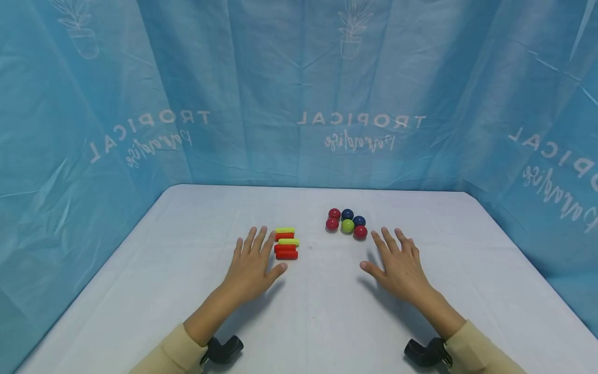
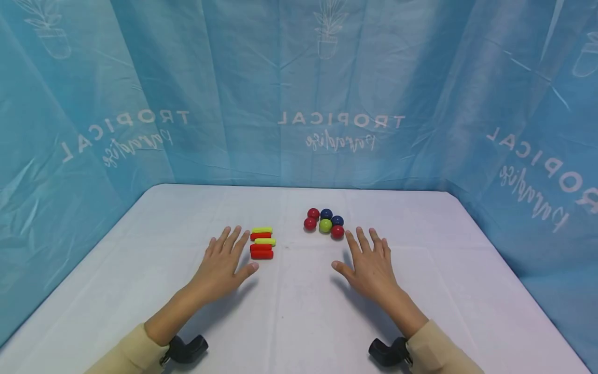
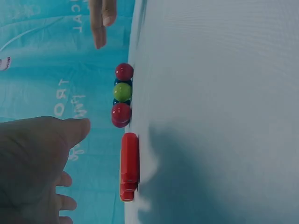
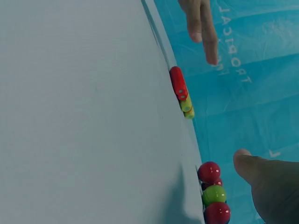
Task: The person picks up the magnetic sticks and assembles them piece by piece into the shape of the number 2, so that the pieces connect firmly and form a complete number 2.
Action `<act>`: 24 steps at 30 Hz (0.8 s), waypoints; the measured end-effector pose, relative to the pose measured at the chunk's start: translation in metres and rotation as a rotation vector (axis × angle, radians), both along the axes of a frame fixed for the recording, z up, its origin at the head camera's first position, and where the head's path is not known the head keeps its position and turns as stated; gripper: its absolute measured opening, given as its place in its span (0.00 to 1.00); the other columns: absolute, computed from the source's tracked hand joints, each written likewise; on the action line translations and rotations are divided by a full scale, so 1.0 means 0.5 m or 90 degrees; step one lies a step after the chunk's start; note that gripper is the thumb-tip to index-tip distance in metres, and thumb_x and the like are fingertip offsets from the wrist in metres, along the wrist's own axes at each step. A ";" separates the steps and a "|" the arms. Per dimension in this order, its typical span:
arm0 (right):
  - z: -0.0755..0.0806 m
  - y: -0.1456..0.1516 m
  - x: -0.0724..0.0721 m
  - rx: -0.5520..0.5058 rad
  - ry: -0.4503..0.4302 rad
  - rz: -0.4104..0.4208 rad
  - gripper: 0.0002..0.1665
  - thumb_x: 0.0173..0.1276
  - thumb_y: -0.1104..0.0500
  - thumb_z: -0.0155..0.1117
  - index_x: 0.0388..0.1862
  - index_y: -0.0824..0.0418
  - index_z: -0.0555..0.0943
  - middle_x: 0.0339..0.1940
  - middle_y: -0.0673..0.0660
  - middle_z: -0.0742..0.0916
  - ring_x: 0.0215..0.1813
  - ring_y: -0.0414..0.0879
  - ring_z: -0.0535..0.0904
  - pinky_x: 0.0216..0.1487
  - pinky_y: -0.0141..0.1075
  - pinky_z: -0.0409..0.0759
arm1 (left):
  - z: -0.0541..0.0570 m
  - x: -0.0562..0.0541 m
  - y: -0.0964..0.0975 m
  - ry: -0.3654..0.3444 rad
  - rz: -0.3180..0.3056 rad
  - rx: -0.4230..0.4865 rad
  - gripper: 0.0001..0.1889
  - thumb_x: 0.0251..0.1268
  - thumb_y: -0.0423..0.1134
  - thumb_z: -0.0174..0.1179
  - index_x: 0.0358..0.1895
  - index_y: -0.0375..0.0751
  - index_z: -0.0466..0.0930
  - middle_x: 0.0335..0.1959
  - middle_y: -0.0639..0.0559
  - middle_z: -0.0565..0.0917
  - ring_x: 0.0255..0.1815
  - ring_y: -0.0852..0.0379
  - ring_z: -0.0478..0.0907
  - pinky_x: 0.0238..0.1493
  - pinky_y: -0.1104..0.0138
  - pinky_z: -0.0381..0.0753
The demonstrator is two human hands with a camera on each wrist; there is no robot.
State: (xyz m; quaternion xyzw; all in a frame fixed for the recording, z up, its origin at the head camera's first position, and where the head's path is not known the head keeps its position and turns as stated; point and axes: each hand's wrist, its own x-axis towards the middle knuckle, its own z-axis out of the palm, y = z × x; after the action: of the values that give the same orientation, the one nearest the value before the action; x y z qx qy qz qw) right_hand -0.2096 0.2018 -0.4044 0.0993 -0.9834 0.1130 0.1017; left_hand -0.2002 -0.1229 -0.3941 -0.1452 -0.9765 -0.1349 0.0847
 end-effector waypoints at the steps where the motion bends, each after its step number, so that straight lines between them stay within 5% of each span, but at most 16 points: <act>1: -0.001 0.000 -0.002 -0.005 -0.004 0.000 0.49 0.59 0.36 0.61 0.73 0.57 0.59 0.74 0.67 0.61 0.75 0.68 0.46 0.68 0.67 0.44 | -0.001 -0.001 0.001 0.000 -0.003 0.002 0.44 0.59 0.58 0.58 0.74 0.41 0.51 0.76 0.39 0.51 0.77 0.38 0.44 0.71 0.39 0.43; 12: -0.019 0.007 -0.042 -0.038 -0.056 0.002 0.49 0.61 0.36 0.59 0.74 0.59 0.57 0.74 0.67 0.62 0.74 0.67 0.50 0.67 0.66 0.46 | -0.016 -0.022 0.017 -0.017 -0.002 0.048 0.39 0.51 0.50 0.69 0.67 0.43 0.65 0.67 0.43 0.65 0.69 0.44 0.57 0.67 0.45 0.57; 24: -0.033 0.010 -0.101 -0.086 -0.047 0.014 0.46 0.61 0.37 0.61 0.71 0.61 0.61 0.69 0.67 0.70 0.68 0.67 0.60 0.63 0.63 0.58 | -0.032 -0.054 0.022 -0.013 -0.021 0.117 0.27 0.50 0.45 0.70 0.56 0.43 0.76 0.52 0.46 0.75 0.55 0.49 0.65 0.52 0.53 0.66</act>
State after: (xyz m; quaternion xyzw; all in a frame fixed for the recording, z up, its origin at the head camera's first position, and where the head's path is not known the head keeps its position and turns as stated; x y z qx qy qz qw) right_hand -0.2600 0.2070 -0.4211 0.0985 -0.9755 0.1836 0.0710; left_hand -0.2270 -0.1118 -0.4099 -0.1519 -0.9582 -0.2267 0.0858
